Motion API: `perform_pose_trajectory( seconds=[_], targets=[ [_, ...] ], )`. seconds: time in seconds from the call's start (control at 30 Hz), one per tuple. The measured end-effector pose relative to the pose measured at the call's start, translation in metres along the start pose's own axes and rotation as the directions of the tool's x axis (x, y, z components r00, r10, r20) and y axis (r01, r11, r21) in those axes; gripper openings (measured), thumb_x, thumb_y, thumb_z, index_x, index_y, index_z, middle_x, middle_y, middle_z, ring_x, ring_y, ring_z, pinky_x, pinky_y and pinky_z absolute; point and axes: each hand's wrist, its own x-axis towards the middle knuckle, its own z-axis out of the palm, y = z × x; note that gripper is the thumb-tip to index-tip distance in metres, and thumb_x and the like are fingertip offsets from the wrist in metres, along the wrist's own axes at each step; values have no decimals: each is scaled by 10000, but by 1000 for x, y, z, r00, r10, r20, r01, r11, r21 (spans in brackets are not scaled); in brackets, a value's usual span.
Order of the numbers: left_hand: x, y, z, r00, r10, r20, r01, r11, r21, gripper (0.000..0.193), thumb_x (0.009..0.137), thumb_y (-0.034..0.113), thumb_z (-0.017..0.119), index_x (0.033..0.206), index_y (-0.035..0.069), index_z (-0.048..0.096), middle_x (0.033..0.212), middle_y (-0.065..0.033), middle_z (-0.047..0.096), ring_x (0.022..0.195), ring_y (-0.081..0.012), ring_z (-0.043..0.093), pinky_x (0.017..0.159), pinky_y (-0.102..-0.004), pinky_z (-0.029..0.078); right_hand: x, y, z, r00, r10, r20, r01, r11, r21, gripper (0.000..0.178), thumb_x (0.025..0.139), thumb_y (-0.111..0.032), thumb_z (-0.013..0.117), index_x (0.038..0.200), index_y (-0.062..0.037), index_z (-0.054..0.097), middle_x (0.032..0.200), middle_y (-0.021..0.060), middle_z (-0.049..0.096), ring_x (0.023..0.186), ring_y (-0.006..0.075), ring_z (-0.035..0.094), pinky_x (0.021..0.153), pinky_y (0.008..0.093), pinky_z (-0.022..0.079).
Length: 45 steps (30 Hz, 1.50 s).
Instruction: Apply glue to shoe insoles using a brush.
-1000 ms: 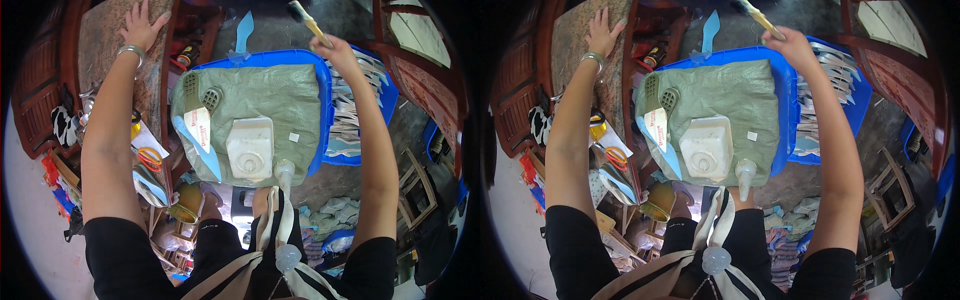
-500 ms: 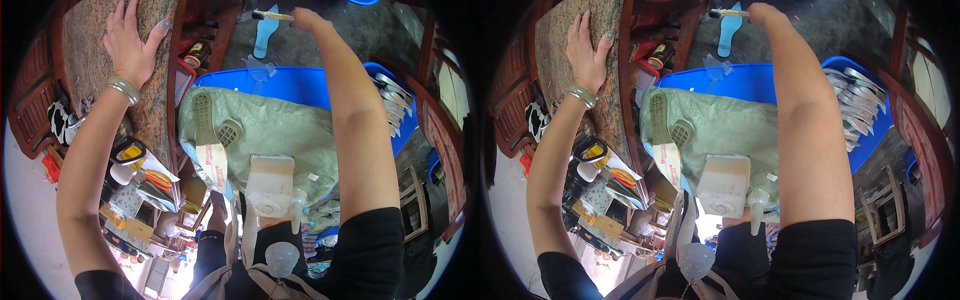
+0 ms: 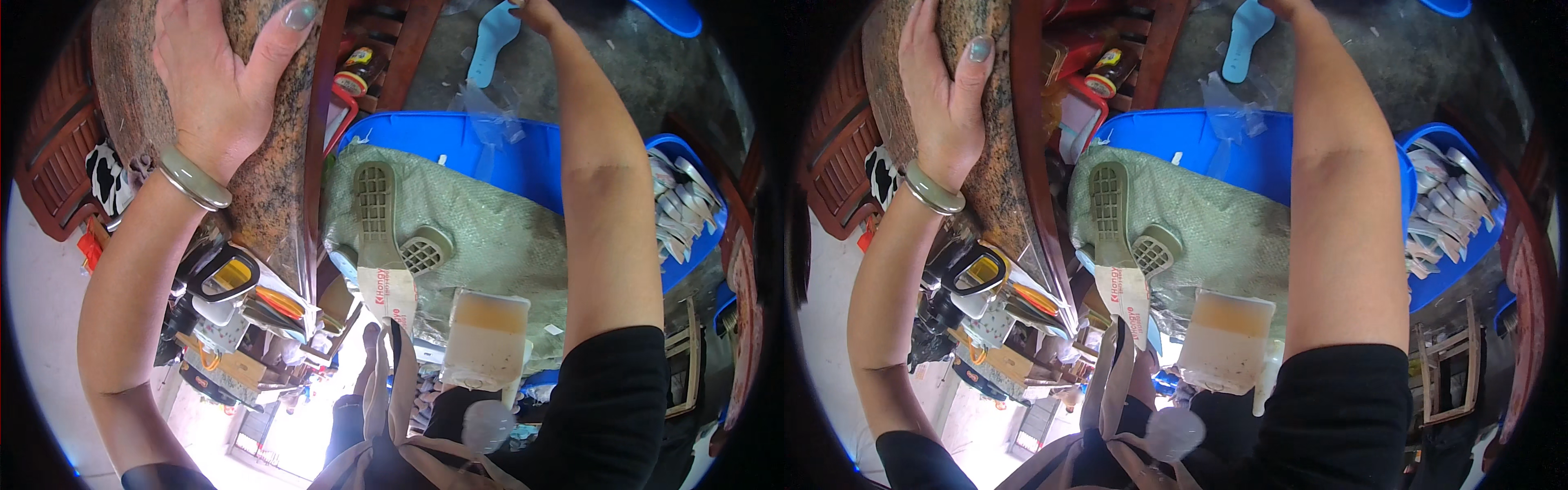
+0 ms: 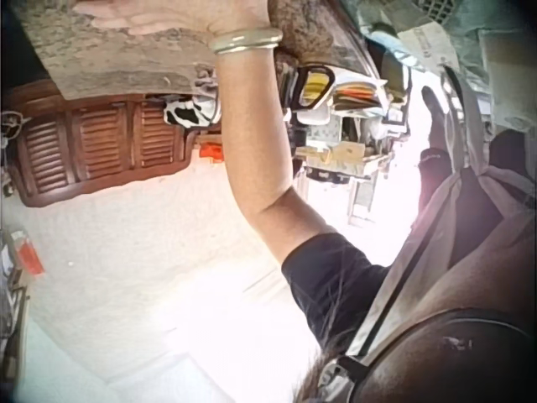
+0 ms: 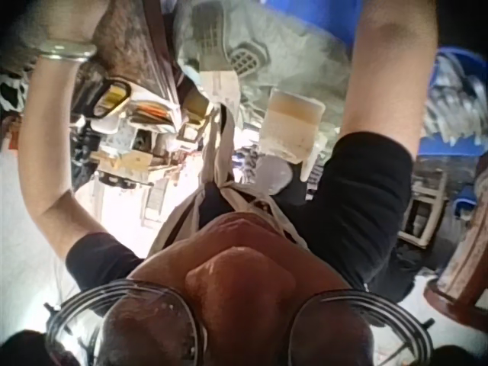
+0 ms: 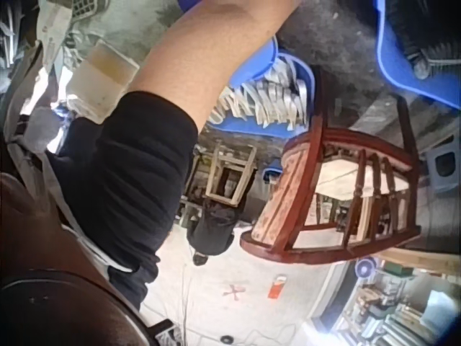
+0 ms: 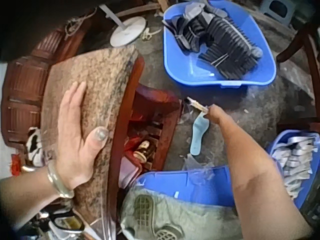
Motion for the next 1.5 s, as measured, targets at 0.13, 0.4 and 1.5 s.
perform_pose_trajectory(
  seconds=[0.13, 0.4, 1.5],
  targets=[
    [-3, -3, 2, 999, 45, -13, -45, 998, -40, 830, 872, 624, 360, 1386, -24, 294, 1415, -255, 279, 1320, -353, 287, 1092, -430, 210, 8, 18, 28, 992, 105, 67, -105, 994, -3, 370, 815, -438, 624, 906, -82, 670, 840, 114, 661, 795, 319, 615, 724, 408, 462],
    [-4, -4, -3, 999, 32, -4, -32, 999, -17, 829, 869, 625, 373, 1389, -16, 291, 1417, -256, 278, 1322, -370, 276, 1095, -440, 199, 1, -4, 8, 996, 26, 84, -18, 995, -98, 342, 822, -406, 604, 889, -74, 652, 848, 142, 635, 806, 319, 604, 727, 444, 464],
    [-174, 60, -108, 953, -183, -241, -112, 526, -843, 384, 852, 32, 440, 1232, -21, 472, 1244, -219, 513, 1149, -356, 487, 935, -398, 419, -526, -364, -432, 831, 57, -553, 446, 525, 725, 447, 846, -86, 585, 1247, 78, 476, 1249, 135, 521, 1094, 219, 539, 937, 300, 442]
  ],
)
